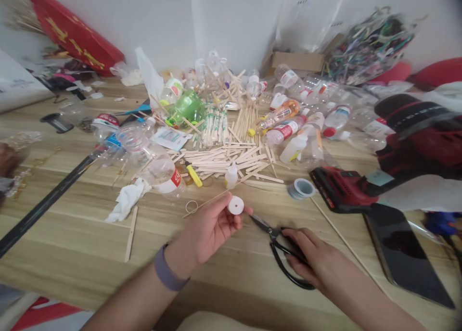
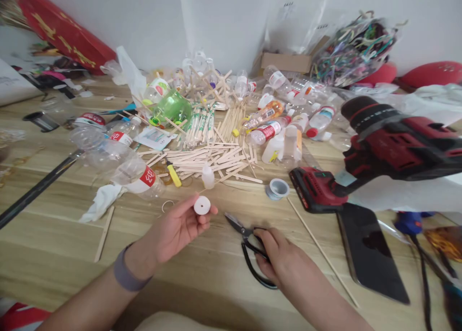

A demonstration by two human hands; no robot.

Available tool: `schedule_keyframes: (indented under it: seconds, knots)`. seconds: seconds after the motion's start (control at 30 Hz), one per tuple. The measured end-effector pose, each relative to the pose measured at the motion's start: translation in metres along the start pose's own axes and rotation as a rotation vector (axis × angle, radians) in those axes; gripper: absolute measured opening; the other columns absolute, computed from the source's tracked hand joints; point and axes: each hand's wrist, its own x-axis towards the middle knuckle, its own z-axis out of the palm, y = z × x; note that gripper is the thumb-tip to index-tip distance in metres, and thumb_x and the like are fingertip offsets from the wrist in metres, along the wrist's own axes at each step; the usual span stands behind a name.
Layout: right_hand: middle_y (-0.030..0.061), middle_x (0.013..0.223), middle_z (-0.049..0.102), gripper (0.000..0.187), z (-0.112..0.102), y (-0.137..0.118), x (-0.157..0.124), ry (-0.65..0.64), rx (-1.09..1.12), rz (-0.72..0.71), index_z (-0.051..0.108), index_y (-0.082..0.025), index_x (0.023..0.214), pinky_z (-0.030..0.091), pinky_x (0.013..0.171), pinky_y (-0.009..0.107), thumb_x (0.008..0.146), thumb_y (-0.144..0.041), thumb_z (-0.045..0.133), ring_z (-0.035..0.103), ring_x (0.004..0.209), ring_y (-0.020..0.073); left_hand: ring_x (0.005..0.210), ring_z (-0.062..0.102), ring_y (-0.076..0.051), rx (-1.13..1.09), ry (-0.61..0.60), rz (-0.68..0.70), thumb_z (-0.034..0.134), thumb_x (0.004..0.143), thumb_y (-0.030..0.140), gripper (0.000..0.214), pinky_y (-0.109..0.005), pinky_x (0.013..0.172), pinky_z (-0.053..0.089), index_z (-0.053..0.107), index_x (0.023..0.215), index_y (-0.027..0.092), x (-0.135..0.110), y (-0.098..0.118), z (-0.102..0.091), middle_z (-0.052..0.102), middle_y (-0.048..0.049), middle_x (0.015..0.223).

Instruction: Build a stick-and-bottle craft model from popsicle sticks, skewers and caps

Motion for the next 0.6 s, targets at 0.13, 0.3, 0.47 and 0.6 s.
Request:
schedule_keyframes:
  seconds: [0.13, 0.3, 0.47, 0.6]
  knots:
    - [0.0046, 0.092, 0.069, 0.031, -0.013, -0.005, -0.001, 0.057, 0.266, 0.190, 0.049, -0.024, 0.119, 0.057, 0.061, 0.022, 0.089, -0.026, 0.052, 0.070, 0.076, 0.0170, 0.063, 0.064, -0.011, -0.051, -0.106, 0.071, 0.058, 0.091, 0.021, 0.019, -0.020, 0.065, 0.054, 0.068, 0.083, 0.007, -0.001, 0.001, -0.006, 0.072, -0.0150, 0.083]
    - [0.0081, 0.098, 0.065, 0.043, -0.034, -0.027, 0.026, 0.262, 0.294, 0.091, 0.047, -0.026, 0.129, 0.056, 0.063, 0.023, 0.092, -0.048, 0.052, 0.068, 0.079, 0.0178, 0.074, 0.069, -0.014, -0.030, -0.186, 0.121, 0.079, 0.075, 0.025, 0.031, -0.021, 0.074, 0.055, 0.071, 0.102, 0.012, -0.006, 0.002, -0.009, 0.073, -0.0094, 0.088]
    - [0.0023, 0.074, 0.061, 0.044, -0.038, -0.037, 0.051, 0.288, 0.206, -0.033, 0.057, -0.023, 0.114, 0.049, 0.049, 0.020, 0.088, -0.058, 0.054, 0.061, 0.059, 0.0137, 0.079, 0.068, -0.013, 0.006, -0.194, 0.163, 0.080, 0.073, 0.024, 0.028, -0.022, 0.079, 0.054, 0.073, 0.098, 0.013, -0.008, -0.001, -0.009, 0.072, -0.0051, 0.088]
    - [-0.0025, 0.062, 0.055, 0.041, -0.029, -0.032, 0.045, 0.249, 0.098, -0.075, 0.059, -0.020, 0.115, 0.042, 0.045, 0.018, 0.088, -0.051, 0.058, 0.056, 0.050, 0.0103, 0.078, 0.068, -0.012, 0.048, -0.216, 0.138, 0.078, 0.076, 0.027, 0.028, -0.021, 0.078, 0.052, 0.072, 0.100, 0.014, -0.006, -0.004, -0.012, 0.070, -0.0033, 0.086]
